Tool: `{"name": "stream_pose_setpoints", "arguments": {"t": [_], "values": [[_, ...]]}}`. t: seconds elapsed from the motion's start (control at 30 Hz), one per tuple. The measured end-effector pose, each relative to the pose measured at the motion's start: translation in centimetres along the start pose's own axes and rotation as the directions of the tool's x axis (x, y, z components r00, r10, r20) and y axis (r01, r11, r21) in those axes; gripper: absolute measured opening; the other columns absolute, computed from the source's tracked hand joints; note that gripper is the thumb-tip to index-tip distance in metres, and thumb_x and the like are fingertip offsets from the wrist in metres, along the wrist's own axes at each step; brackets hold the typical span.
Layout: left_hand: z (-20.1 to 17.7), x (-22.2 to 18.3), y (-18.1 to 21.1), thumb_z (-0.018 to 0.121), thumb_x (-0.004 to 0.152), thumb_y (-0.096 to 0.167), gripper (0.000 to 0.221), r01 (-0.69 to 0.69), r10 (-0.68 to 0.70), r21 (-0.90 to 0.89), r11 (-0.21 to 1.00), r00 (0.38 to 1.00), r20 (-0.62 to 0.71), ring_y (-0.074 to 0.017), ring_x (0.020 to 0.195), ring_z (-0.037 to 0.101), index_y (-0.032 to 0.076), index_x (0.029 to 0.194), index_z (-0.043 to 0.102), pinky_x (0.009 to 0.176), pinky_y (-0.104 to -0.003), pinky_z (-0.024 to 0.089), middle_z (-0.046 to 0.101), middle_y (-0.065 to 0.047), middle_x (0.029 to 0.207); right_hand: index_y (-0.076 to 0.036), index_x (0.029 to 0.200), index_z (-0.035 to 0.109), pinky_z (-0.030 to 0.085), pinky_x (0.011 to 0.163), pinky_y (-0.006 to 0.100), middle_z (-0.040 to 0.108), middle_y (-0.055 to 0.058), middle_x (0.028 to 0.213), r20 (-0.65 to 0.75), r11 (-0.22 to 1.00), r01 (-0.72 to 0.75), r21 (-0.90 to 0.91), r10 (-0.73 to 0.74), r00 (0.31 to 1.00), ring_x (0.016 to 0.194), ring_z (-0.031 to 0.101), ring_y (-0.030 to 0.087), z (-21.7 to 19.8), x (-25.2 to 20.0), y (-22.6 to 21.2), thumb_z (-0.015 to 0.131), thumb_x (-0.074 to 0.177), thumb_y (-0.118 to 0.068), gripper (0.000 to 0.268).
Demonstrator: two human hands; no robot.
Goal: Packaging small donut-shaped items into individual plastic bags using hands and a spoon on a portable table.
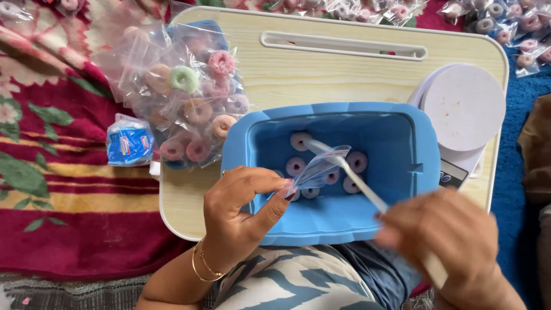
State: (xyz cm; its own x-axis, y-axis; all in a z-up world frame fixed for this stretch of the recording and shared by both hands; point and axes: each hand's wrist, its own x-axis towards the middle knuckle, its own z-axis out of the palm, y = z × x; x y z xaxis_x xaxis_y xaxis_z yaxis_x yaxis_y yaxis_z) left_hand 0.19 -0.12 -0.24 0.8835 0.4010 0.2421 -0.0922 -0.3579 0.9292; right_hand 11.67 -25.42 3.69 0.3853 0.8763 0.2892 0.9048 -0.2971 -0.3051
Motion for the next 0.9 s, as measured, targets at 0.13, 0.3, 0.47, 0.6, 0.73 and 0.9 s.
{"name": "stream_pose_setpoints", "arguments": {"t": [0.13,0.3,0.47,0.6,0.73,0.9], "values": [[-0.1,-0.1,-0.2,0.08,0.081,0.013,0.014,0.011,-0.011,-0.012,1.0,1.0,-0.024,-0.0145,0.077,0.066,0.007,0.09,0.072,0.073,-0.026,0.054,0.075,-0.006,0.092,-0.004,0.104,0.052,0.048,0.056,0.03,0.072,0.01,0.08,-0.118,0.919,-0.352,0.176,0.375,0.919,0.059,0.062,0.018,1.2,0.9,2.2,0.075,0.097,-0.007,0.025],[-0.1,-0.4,-0.4,0.079,0.081,0.005,0.012,-0.005,-0.003,-0.099,0.995,0.996,-0.085,-0.0136,0.074,0.062,0.003,0.087,0.069,0.07,-0.024,0.051,0.072,-0.006,0.089,0.005,0.082,0.071,0.041,0.045,0.025,0.072,0.012,0.074,-0.035,0.813,-0.516,0.27,0.544,0.838,0.045,0.054,0.015,1.6,2.3,2.1,0.073,0.097,-0.011,0.021],[-0.3,-0.7,-1.1,0.077,0.085,0.006,0.012,-0.003,-0.028,-0.248,0.969,0.992,-0.122,-0.0131,0.077,0.063,0.002,0.093,0.068,0.074,-0.023,0.052,0.072,-0.007,0.093,0.001,0.085,0.072,0.04,0.046,0.023,0.073,0.009,0.072,0.027,0.748,-0.545,0.379,0.579,0.815,0.048,0.056,0.013,2.8,3.2,1.7,0.069,0.097,-0.017,0.022],[-0.3,-0.7,-1.3,0.076,0.087,0.007,0.012,-0.003,-0.033,-0.303,0.953,0.993,-0.113,-0.0145,0.082,0.067,0.004,0.094,0.067,0.078,-0.024,0.055,0.073,-0.007,0.095,0.001,0.085,0.071,0.051,0.051,0.023,0.078,0.011,0.079,0.075,0.724,-0.545,0.422,0.572,0.817,0.058,0.07,0.016,3.6,4.1,1.5,0.069,0.096,-0.014,0.019],[-0.3,-0.7,-1.3,0.077,0.084,0.005,0.013,-0.016,-0.012,-0.246,0.969,0.994,-0.112,-0.014,0.079,0.062,0.004,0.092,0.068,0.076,-0.024,0.052,0.071,-0.006,0.094,0.0,0.084,0.071,0.053,0.053,0.023,0.077,0.009,0.077,0.093,0.725,-0.533,0.436,0.553,0.828,0.071,0.077,0.017,4.1,4.1,1.4,0.068,0.097,-0.02,0.024],[-0.3,-0.5,-1.1,0.077,0.085,0.008,0.012,-0.027,0.0,-0.232,0.972,0.993,-0.114,-0.0137,0.079,0.063,0.004,0.091,0.067,0.076,-0.024,0.053,0.072,-0.006,0.094,-0.001,0.087,0.071,0.056,0.056,0.024,0.078,0.01,0.08,0.088,0.723,-0.524,0.449,0.548,0.832,0.074,0.078,0.019,4.2,3.9,1.9,0.067,0.097,-0.022,0.024]]}}
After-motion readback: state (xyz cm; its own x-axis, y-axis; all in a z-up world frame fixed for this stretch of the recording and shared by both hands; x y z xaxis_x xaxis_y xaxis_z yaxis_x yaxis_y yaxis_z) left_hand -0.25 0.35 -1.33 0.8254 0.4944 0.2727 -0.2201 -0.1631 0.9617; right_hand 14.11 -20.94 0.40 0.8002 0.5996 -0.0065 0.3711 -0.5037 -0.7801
